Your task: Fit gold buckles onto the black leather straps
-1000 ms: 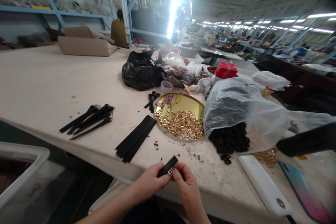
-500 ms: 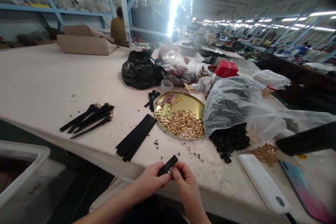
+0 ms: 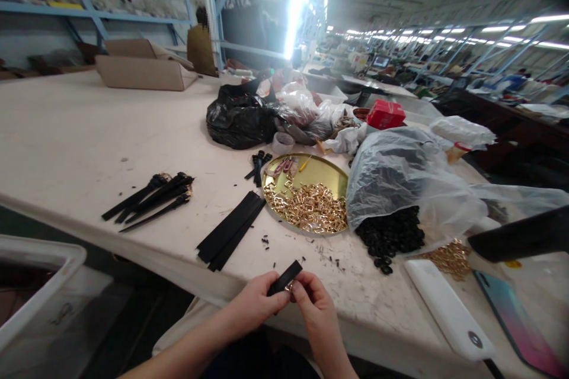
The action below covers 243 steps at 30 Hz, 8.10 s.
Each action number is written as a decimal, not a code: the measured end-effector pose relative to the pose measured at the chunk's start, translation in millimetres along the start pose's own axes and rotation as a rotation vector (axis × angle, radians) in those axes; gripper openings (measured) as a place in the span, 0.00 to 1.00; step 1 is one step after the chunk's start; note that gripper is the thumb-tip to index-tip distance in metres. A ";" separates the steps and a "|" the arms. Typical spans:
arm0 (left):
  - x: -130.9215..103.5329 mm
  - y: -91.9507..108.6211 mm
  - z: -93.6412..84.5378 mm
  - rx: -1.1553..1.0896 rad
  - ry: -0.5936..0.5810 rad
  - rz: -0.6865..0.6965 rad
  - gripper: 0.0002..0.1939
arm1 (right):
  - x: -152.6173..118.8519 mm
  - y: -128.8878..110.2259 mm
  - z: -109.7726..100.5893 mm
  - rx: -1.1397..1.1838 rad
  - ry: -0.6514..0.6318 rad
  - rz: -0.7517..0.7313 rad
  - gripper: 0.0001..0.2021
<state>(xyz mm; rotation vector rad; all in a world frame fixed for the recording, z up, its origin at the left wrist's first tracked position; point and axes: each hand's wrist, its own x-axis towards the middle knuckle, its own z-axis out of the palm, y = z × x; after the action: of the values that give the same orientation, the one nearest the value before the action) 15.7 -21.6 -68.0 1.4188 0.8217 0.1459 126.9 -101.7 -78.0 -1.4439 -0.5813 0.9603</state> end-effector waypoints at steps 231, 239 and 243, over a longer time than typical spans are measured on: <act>-9.0 9.7 -0.7 -0.109 -0.165 0.017 0.12 | -4.4 8.8 -1.6 0.611 -0.164 0.276 0.11; -11.0 12.4 -0.6 -0.085 -0.160 0.011 0.12 | -6.0 9.0 -0.3 0.598 -0.165 0.270 0.10; -12.4 15.0 0.1 -0.078 -0.161 0.012 0.13 | -7.0 4.9 1.6 0.585 -0.164 0.270 0.10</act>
<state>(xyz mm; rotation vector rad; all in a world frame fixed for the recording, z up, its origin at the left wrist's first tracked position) 12.4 -25.6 -49.2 1.3438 0.6682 0.0713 121.0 -107.2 -81.2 -0.9330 -0.1899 1.3392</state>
